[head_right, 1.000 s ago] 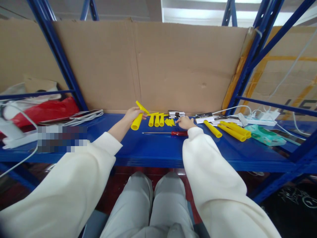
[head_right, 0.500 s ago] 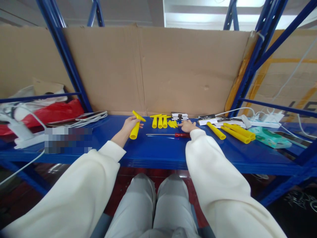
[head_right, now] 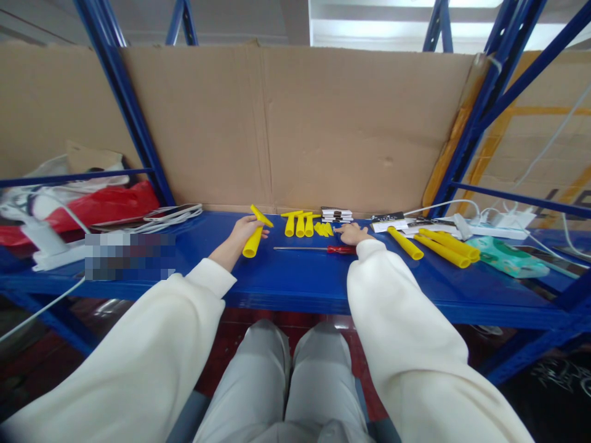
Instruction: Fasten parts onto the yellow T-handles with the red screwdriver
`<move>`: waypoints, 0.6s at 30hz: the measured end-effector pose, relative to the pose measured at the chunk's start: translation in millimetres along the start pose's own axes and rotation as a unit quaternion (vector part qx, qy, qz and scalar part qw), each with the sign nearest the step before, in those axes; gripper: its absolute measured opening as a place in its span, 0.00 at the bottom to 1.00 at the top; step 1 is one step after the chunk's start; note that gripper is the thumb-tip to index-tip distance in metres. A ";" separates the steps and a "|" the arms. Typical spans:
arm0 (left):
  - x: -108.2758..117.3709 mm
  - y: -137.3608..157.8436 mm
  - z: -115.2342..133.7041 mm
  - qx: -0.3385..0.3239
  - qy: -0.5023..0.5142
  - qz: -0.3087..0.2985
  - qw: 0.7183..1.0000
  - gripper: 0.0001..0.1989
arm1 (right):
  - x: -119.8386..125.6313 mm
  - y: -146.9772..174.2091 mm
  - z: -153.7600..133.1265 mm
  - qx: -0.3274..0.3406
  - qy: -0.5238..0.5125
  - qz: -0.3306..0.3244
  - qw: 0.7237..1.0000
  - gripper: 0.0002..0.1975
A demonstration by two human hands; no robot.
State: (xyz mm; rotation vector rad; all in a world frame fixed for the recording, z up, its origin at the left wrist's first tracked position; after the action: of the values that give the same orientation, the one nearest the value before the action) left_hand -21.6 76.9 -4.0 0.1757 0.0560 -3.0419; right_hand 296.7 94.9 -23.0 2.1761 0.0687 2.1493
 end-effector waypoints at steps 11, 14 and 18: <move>1.8 -3.9 -2.9 0.012 0.005 -0.002 1.000 0.20 | 5.8 3.4 -2.3 0.012 -0.021 0.023 0.999 0.32; 2.4 -4.9 -3.2 0.013 0.005 -0.005 1.000 0.21 | 3.8 2.4 -1.9 0.010 -0.017 0.020 1.000 0.32; 2.1 -4.2 -3.1 0.009 -0.001 -0.007 1.000 0.21 | 4.7 3.4 1.3 0.007 -0.030 0.015 0.999 0.32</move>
State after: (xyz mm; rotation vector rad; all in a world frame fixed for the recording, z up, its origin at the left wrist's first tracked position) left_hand -23.8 80.9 -7.2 0.1741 0.0306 -3.0580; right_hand 298.0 91.9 -18.0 2.2611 0.0469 2.1047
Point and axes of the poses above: each hand's wrist, its own y-axis away from the middle knuckle, its own x-axis out of the back of the hand, z = x × y, the point moved 5 cm from there along -y, towards the middle knuckle, and after that the axes turned 8 degrees about -z, right-handed, at the moved point
